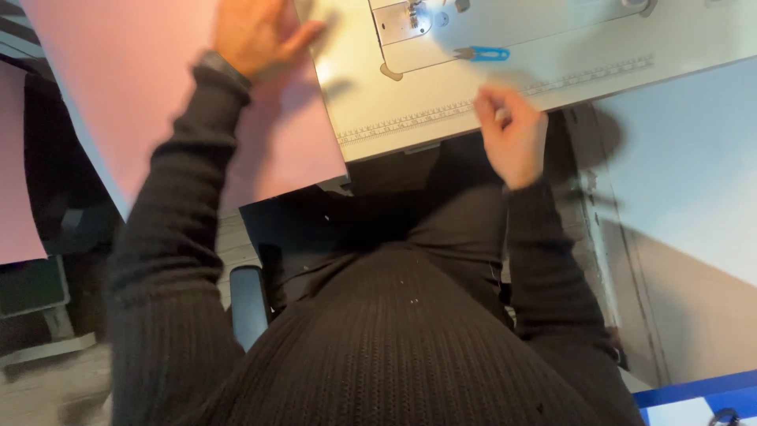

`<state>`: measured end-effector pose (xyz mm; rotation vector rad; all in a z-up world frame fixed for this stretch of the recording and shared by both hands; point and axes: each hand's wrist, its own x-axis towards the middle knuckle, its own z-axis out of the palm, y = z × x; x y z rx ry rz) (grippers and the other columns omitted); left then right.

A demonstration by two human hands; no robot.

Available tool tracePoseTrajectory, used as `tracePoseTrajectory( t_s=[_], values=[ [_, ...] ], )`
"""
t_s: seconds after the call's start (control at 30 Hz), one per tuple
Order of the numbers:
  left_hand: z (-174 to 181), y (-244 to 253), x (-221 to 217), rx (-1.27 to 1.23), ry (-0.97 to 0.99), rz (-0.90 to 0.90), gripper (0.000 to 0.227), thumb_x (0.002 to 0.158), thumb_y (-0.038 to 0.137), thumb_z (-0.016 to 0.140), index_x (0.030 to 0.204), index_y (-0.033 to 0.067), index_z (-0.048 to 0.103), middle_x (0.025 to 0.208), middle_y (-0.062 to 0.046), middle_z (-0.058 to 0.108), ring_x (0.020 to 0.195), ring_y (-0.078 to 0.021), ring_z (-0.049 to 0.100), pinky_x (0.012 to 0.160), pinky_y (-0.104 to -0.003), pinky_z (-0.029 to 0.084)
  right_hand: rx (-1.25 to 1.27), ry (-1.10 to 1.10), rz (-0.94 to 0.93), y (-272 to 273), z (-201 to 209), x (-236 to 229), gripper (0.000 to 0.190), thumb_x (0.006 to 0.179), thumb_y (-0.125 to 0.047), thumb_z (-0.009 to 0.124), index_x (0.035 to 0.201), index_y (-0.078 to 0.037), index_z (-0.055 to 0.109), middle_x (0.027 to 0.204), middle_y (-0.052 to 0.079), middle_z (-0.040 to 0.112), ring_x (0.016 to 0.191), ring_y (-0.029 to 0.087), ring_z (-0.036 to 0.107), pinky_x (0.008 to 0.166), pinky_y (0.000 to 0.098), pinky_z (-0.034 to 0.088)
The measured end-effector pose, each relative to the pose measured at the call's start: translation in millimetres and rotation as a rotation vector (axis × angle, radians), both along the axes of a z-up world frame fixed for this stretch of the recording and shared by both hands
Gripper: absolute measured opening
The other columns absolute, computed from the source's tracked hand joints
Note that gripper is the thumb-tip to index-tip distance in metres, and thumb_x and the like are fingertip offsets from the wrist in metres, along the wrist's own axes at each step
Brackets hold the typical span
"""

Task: Aligning and folding synthetic leather pieces at a workstation in preparation for sewing.

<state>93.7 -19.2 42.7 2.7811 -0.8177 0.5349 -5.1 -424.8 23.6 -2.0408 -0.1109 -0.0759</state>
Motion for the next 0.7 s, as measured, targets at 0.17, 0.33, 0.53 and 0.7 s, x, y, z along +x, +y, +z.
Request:
tracePoseTrajectory(
  t_s=[0.17,0.33,0.53,0.7],
  values=[
    [-49.4,-133.5,-6.6,-0.475,-0.117,0.035,0.034,0.098,0.028,0.077,0.125,0.0101,0.069,0.110,-0.009,0.074,0.100,-0.0272,0.067,0.088,-0.042,0.053,-0.378,-0.616,0.098,-29.8,-10.6,83.2,0.022,0.102,-0.010,0.076,0.123,-0.002,0.072,0.121,0.012,0.073,0.113,0.032,0.065,0.098,0.0417,0.053],
    [-114.5,-233.0,42.3,-1.355,0.258,0.146,0.050,0.098,0.034,0.065,0.129,-0.0024,0.052,0.108,-0.013,0.072,0.086,-0.0188,0.070,0.072,-0.033,0.057,-0.576,-0.749,0.374,-31.9,-18.3,112.3,0.033,0.092,-0.019,0.081,0.119,-0.003,0.071,0.129,0.016,0.068,0.119,0.039,0.058,0.102,0.0478,0.042],
    [-81.9,-216.3,-7.6,-1.131,0.197,0.277,0.043,0.113,0.032,0.039,0.091,0.0022,0.061,0.067,-0.003,0.056,0.060,-0.0139,0.052,0.059,-0.033,0.046,-0.514,-0.660,0.383,-44.4,-21.1,104.4,0.018,0.097,-0.012,0.075,0.110,-0.002,0.068,0.122,0.014,0.069,0.117,0.039,0.059,0.104,0.0482,0.045],
    [-87.5,-188.4,-36.5,-1.218,0.213,0.286,0.045,0.114,0.032,0.038,0.078,0.0093,0.052,0.065,0.002,0.048,0.057,-0.0096,0.043,0.053,-0.029,0.043,-0.213,-0.511,0.303,-44.4,-39.7,102.5,0.019,0.109,-0.012,0.064,0.122,0.001,0.061,0.118,0.017,0.067,0.112,0.033,0.063,0.099,0.0434,0.050]
  ],
)
